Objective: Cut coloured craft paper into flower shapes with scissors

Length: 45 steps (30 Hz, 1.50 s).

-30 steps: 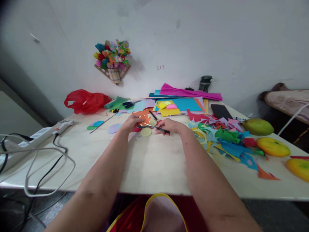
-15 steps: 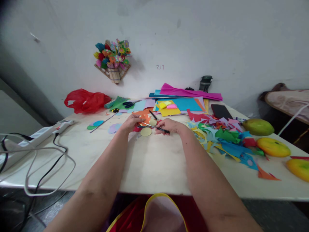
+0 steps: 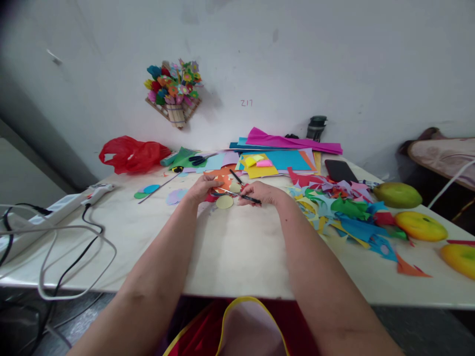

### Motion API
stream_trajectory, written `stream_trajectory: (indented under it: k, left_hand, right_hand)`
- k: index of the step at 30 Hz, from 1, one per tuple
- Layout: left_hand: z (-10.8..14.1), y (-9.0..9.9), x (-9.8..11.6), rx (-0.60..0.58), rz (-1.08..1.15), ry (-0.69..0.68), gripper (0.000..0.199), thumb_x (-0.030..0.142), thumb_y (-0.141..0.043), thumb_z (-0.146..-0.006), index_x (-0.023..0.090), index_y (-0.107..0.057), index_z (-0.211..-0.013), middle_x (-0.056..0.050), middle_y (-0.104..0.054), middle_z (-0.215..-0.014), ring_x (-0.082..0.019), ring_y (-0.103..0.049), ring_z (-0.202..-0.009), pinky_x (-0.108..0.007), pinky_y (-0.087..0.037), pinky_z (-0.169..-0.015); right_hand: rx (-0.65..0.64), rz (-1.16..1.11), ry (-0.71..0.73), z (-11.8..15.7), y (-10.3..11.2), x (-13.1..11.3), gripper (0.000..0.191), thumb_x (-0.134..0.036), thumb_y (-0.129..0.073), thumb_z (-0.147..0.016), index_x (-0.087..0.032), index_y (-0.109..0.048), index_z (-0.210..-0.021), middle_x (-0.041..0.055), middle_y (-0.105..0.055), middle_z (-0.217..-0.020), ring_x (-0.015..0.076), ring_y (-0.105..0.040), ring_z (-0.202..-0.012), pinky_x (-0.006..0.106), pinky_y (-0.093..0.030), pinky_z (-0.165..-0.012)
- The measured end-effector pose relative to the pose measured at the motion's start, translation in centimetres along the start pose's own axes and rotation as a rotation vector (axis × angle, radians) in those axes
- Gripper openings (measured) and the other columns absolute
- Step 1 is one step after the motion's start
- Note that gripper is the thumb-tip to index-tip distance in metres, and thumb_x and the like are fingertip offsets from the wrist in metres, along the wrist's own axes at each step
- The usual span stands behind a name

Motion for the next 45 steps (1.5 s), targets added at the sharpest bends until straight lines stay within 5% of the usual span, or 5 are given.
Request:
stream_trajectory:
  k: [8,16,27,45]
  left_hand:
    - [-0.1,0.0,0.0,0.012,-0.045,-0.042,0.032,0.03,-0.08,-0.051,0.015,-0.051,-0.049,0.002,-0.05,-0.048,-0.006,-0.042,-0.044,-0.022,-0.029,-0.046]
    - [-0.2,0.1,0.0,-0.052,-0.08,-0.03,0.032,0.034,-0.08,-0.052,0.014,-0.056,-0.055,0.001,-0.054,-0.052,-0.009,-0.049,-0.048,-0.023,-0.037,-0.052]
    - [-0.2,0.2,0.1,0.04,-0.117,-0.076,0.036,0.031,-0.078,-0.054,0.016,-0.046,-0.048,0.004,-0.045,-0.046,-0.006,-0.038,-0.043,-0.022,-0.026,-0.045]
    - [-1.3,1.6,-1.0,0.239,0.153,-0.108,0.027,0.027,-0.081,-0.051,0.014,-0.062,-0.065,-0.004,-0.066,-0.066,-0.017,-0.065,-0.062,-0.03,-0.054,-0.064]
  right_hand:
    - [-0.003,-0.017,0.01,0.0,0.0,0.0,0.037,-0.041,-0.078,-0.062,-0.012,-0.072,-0.085,-0.0058,-0.048,-0.047,0.0062,-0.041,-0.043,0.021,-0.032,-0.044]
    - [-0.016,0.003,0.011,0.1,0.0,0.0,0.036,-0.042,-0.077,-0.064,-0.012,-0.072,-0.085,-0.0054,-0.048,-0.047,0.0067,-0.041,-0.043,0.021,-0.032,-0.043]
    - [0.004,-0.029,-0.011,0.3,-0.3,-0.3,0.033,-0.04,-0.077,-0.065,-0.013,-0.069,-0.081,-0.004,-0.051,-0.048,0.0075,-0.045,-0.041,0.021,-0.035,-0.041]
    - [0.007,-0.041,-0.008,0.7,-0.1,-0.4,0.034,-0.04,-0.081,-0.059,-0.013,-0.069,-0.077,-0.0033,-0.054,-0.048,0.0077,-0.047,-0.042,0.021,-0.035,-0.041]
Point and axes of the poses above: each hand's wrist, its own z-axis away from the middle knuckle, its own y-axis out of the back of the hand, x = y × z, the point moved 2 cm from there along -z, towards the middle knuckle
